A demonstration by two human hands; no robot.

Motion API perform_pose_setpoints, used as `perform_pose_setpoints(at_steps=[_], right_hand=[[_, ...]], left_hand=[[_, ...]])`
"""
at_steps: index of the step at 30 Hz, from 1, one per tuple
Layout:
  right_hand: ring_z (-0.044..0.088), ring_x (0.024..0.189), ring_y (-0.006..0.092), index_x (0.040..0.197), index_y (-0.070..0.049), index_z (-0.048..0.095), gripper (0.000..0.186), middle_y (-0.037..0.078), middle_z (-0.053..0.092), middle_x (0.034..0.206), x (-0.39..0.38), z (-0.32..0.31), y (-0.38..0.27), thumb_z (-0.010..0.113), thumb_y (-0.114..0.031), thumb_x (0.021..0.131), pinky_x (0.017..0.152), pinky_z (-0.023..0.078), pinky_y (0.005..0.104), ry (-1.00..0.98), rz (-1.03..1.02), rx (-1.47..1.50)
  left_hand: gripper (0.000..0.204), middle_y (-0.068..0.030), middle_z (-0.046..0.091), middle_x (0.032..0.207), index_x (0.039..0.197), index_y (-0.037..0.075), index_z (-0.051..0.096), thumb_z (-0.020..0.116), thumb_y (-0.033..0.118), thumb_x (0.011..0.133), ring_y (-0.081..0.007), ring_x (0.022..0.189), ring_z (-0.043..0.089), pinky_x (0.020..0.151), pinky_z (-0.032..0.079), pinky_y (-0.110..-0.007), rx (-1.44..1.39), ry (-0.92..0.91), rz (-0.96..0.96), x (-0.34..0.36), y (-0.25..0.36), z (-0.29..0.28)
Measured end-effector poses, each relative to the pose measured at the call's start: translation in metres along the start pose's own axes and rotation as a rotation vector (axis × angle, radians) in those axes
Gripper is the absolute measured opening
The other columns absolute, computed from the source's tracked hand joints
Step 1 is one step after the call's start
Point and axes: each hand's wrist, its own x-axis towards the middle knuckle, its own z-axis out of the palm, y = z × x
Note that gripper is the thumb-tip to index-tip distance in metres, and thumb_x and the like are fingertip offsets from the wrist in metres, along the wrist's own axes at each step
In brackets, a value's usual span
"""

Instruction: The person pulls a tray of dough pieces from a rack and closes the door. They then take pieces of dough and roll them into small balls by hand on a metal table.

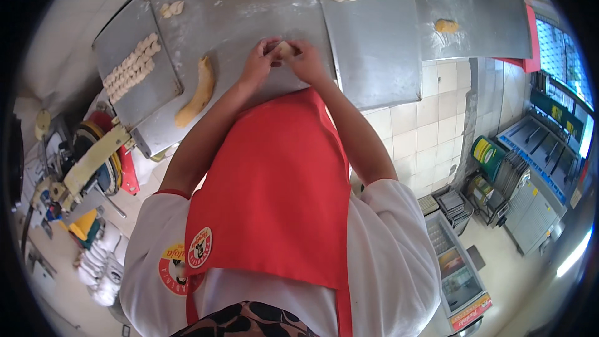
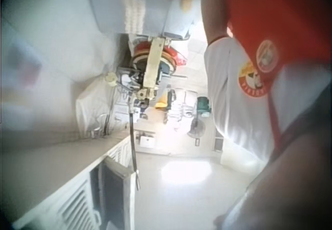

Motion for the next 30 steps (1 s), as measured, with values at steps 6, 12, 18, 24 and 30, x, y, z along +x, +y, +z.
perform_pose_setpoints(at_steps=[6,12,18,24,30], right_hand=[[0.071,0.088,0.0182,0.109,0.002,0.073,0.030,0.011,0.076,0.094,0.093,-0.116,0.092,0.074,-0.021,0.089,0.078,0.054,0.0334,0.406,0.202,0.175],[0.071,0.090,0.0334,0.111,0.000,0.073,0.039,0.019,0.075,0.101,0.168,-0.153,0.139,0.075,-0.031,0.087,0.084,0.056,0.0422,0.510,0.167,-0.067],[0.071,0.095,0.0299,0.110,-0.004,0.074,0.030,0.018,0.077,0.097,0.179,-0.142,0.158,0.067,-0.030,0.096,0.089,0.052,0.0467,0.353,0.090,-0.020],[0.063,0.112,0.0337,0.110,-0.002,0.076,0.043,0.020,0.071,0.108,0.172,-0.121,0.163,0.076,-0.038,0.085,0.098,0.050,0.0427,0.552,0.011,-0.386],[0.066,0.100,0.0351,0.117,-0.005,0.072,0.039,0.019,0.070,0.108,0.146,-0.119,0.115,0.073,-0.033,0.090,0.091,0.051,0.0409,0.641,0.174,0.057]], left_hand=[[0.051,-0.0121,0.060,0.135,0.142,0.006,0.051,0.064,0.028,0.099,-0.0342,0.123,0.058,0.103,0.046,-0.051,0.895,-0.005,0.748,0.080,0.063,0.093],[0.079,-0.0107,0.018,0.170,0.160,0.008,0.027,0.060,0.046,0.099,-0.0342,0.156,0.018,0.124,0.022,-0.057,1.477,-0.112,0.728,0.134,0.084,0.161],[0.086,-0.0108,0.013,0.171,0.162,0.005,0.019,0.058,0.048,0.099,-0.0338,0.158,0.013,0.126,0.017,-0.056,1.441,-0.139,0.725,0.141,0.072,0.163],[0.080,-0.0133,0.023,0.168,0.159,0.008,0.027,0.064,0.041,0.097,-0.0364,0.155,0.021,0.122,0.024,-0.058,1.343,-0.109,0.756,0.136,0.081,0.154],[0.053,-0.0135,0.058,0.136,0.135,0.010,0.054,0.071,0.035,0.092,-0.0352,0.132,0.049,0.107,0.036,-0.056,1.298,0.516,0.883,0.019,0.060,0.030]])
